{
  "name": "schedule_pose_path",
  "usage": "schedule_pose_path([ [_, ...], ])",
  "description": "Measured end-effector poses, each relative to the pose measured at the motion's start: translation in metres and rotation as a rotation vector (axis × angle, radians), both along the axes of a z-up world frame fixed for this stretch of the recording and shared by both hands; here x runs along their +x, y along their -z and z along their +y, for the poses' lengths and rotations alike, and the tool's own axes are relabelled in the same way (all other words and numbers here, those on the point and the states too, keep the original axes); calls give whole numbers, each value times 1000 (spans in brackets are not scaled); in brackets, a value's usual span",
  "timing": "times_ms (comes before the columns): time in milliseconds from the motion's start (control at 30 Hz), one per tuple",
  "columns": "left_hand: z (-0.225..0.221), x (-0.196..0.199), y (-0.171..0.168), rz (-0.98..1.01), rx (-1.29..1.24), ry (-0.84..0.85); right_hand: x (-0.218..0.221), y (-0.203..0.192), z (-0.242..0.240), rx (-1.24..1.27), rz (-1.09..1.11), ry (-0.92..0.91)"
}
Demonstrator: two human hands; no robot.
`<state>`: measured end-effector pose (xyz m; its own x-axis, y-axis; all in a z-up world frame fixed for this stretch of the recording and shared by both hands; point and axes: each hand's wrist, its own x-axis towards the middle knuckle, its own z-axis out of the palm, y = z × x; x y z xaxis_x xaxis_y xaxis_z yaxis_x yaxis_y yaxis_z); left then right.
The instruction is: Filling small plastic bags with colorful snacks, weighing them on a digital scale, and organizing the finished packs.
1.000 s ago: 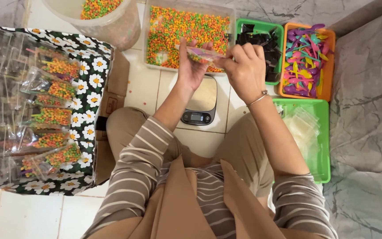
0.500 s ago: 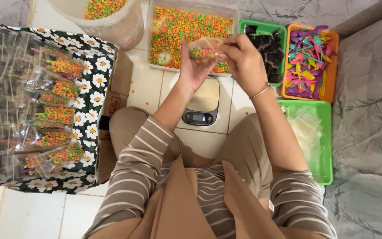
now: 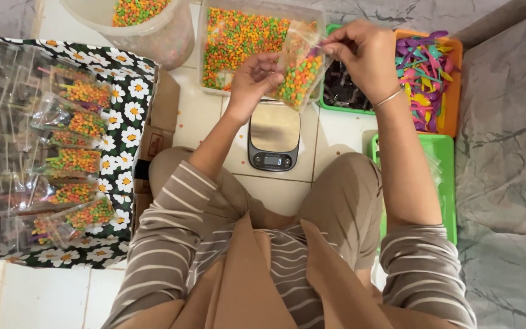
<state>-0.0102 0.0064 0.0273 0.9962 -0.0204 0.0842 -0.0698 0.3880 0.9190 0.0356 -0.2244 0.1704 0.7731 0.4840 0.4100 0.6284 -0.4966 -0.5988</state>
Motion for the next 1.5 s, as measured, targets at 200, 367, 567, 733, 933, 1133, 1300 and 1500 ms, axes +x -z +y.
schedule_pose_path([
  [200, -14, -4, -15, 79, 5, 11, -3, -7, 8, -59, 59, -112],
  [367, -23, -6, -15, 86, -45, -86, 0, -10, 7, -115, 17, -136],
  [567, -28, -6, -17, 2, -76, -142, 2, -9, 3, -178, 16, -159],
  [733, -23, -7, -21, 2, -56, -139, 4, -7, 1, -240, 55, -196],
  [933, -19, -10, -22, -39, -71, -100, 5, -8, 1, -279, 103, -220],
  [1133, -11, -10, -2, 51, 49, 187, 7, 6, 1, -308, -16, -225],
  [1300, -17, -24, 6, 114, -8, 380, 2, 19, 3, -296, 25, -269],
  [1500, -20, -28, 14, -53, 43, 323, -8, 24, -3, -197, 202, -241],
])
